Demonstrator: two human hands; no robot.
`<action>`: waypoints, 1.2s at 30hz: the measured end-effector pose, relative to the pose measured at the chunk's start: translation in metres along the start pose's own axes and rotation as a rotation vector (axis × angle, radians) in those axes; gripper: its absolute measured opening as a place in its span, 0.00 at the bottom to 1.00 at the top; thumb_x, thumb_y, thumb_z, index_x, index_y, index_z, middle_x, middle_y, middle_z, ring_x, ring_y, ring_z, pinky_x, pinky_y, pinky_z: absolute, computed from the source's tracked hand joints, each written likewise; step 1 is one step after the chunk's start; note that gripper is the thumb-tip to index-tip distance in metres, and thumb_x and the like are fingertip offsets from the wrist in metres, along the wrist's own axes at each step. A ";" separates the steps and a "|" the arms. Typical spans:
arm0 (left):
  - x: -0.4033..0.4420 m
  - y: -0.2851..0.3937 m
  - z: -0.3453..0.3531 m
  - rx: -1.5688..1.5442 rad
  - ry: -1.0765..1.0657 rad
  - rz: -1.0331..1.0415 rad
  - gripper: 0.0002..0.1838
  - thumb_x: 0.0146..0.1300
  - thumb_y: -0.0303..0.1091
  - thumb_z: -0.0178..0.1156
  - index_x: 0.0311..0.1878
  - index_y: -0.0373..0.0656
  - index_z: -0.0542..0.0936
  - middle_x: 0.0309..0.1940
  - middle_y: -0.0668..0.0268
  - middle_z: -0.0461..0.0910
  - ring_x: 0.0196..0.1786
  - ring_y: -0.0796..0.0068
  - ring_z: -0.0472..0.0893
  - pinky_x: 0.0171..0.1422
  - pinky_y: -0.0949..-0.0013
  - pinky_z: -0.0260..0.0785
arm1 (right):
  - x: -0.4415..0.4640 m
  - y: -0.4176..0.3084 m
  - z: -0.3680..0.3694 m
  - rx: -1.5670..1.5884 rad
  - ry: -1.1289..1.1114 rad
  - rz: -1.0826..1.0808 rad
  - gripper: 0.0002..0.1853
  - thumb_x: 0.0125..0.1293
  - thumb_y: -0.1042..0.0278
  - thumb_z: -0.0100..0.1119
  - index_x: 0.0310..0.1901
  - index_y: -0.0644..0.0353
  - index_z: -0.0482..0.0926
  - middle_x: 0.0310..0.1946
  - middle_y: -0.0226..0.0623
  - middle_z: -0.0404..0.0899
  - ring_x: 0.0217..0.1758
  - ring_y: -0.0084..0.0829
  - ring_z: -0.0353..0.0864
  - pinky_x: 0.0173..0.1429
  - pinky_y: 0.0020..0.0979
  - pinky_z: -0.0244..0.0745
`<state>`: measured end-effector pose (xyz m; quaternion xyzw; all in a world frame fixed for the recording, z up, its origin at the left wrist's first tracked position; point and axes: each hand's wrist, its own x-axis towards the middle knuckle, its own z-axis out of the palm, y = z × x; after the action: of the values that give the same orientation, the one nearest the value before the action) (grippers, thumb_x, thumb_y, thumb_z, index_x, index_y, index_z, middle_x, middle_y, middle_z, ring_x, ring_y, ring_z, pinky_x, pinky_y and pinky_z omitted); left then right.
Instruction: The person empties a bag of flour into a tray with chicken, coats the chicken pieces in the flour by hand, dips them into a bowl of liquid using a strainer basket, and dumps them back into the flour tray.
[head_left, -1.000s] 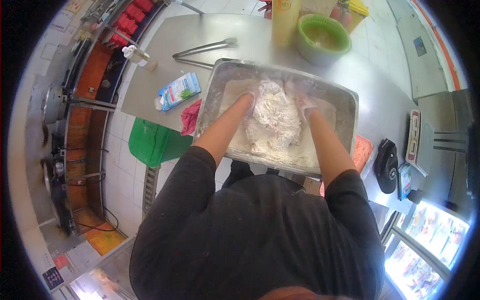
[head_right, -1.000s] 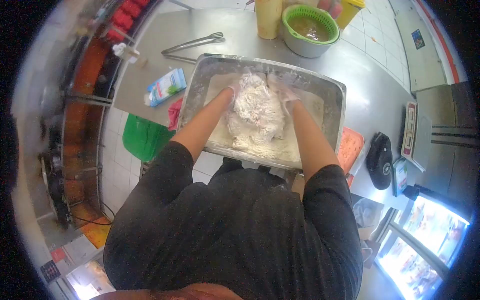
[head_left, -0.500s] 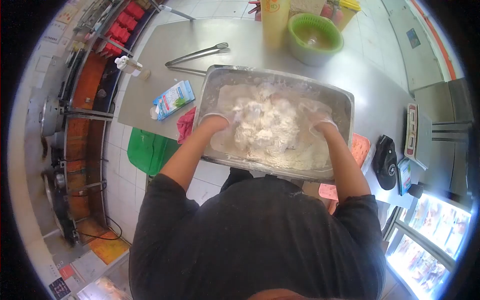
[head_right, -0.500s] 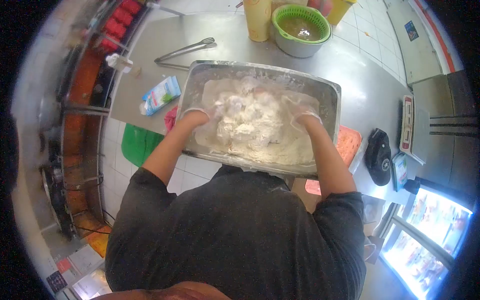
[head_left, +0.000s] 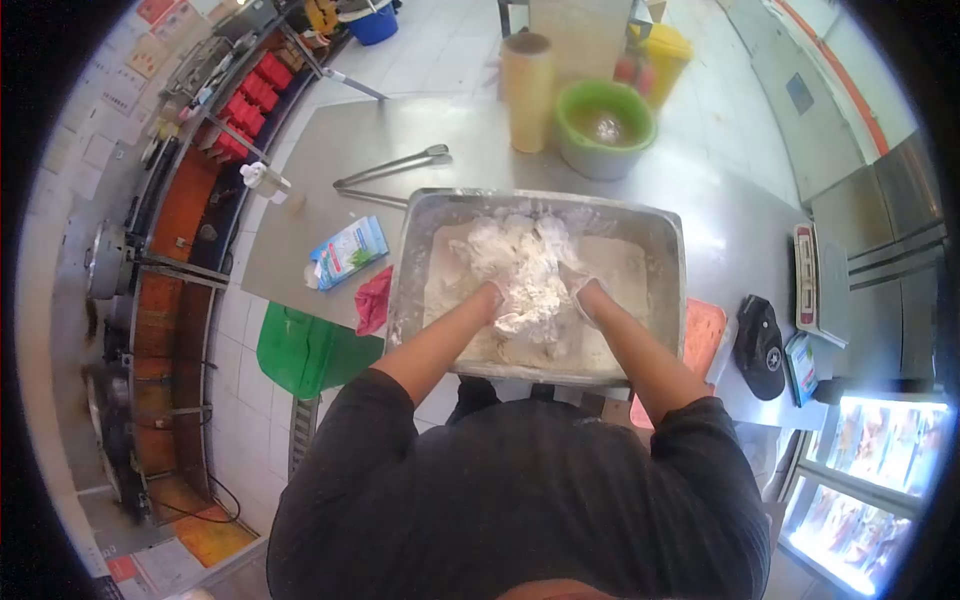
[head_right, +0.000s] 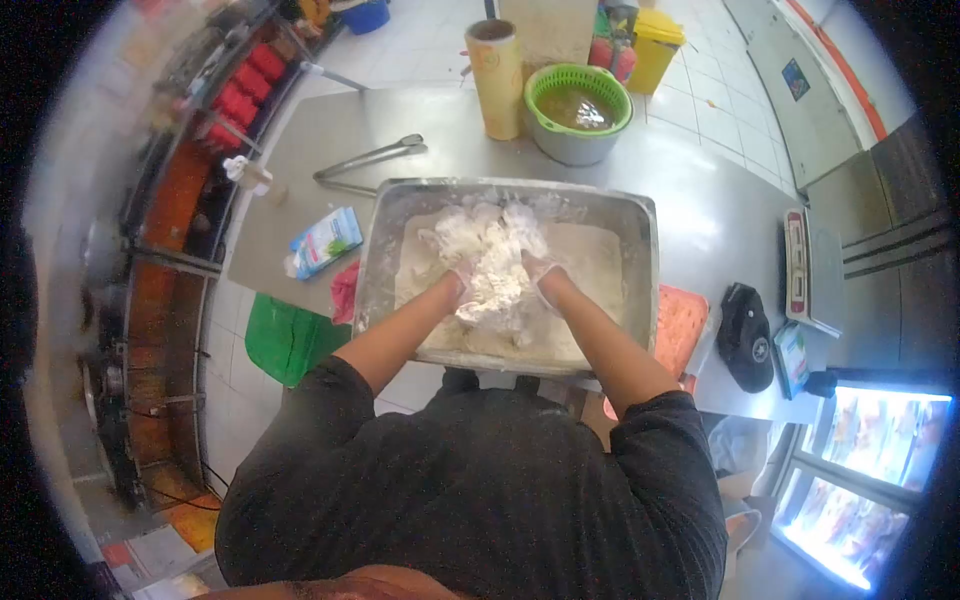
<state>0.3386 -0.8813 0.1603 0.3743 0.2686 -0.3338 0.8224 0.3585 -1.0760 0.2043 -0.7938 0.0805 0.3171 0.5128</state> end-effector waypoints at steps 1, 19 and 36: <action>0.009 -0.010 -0.015 0.104 0.006 0.037 0.24 0.72 0.52 0.47 0.65 0.53 0.75 0.59 0.57 0.79 0.61 0.58 0.78 0.66 0.56 0.67 | -0.016 -0.014 -0.003 -0.142 -0.005 -0.034 0.29 0.71 0.49 0.48 0.64 0.64 0.72 0.62 0.57 0.73 0.66 0.51 0.70 0.68 0.40 0.64; -0.052 0.005 -0.029 1.290 0.219 0.031 0.31 0.69 0.52 0.51 0.70 0.44 0.68 0.62 0.48 0.74 0.63 0.59 0.75 0.68 0.62 0.64 | 0.031 0.056 0.022 -0.091 -0.411 -0.222 0.28 0.74 0.59 0.46 0.73 0.57 0.61 0.70 0.50 0.65 0.69 0.41 0.68 0.73 0.38 0.57; -0.042 0.093 -0.047 1.020 0.770 0.233 0.26 0.66 0.50 0.57 0.59 0.40 0.78 0.53 0.59 0.82 0.48 0.63 0.82 0.53 0.63 0.73 | 0.035 -0.032 -0.051 0.344 0.057 -0.002 0.37 0.65 0.37 0.58 0.68 0.54 0.70 0.72 0.39 0.64 0.76 0.33 0.58 0.72 0.38 0.56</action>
<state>0.3727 -0.7828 0.2030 0.8373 0.3097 -0.1701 0.4173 0.4218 -1.0986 0.2225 -0.7032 0.1474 0.2754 0.6387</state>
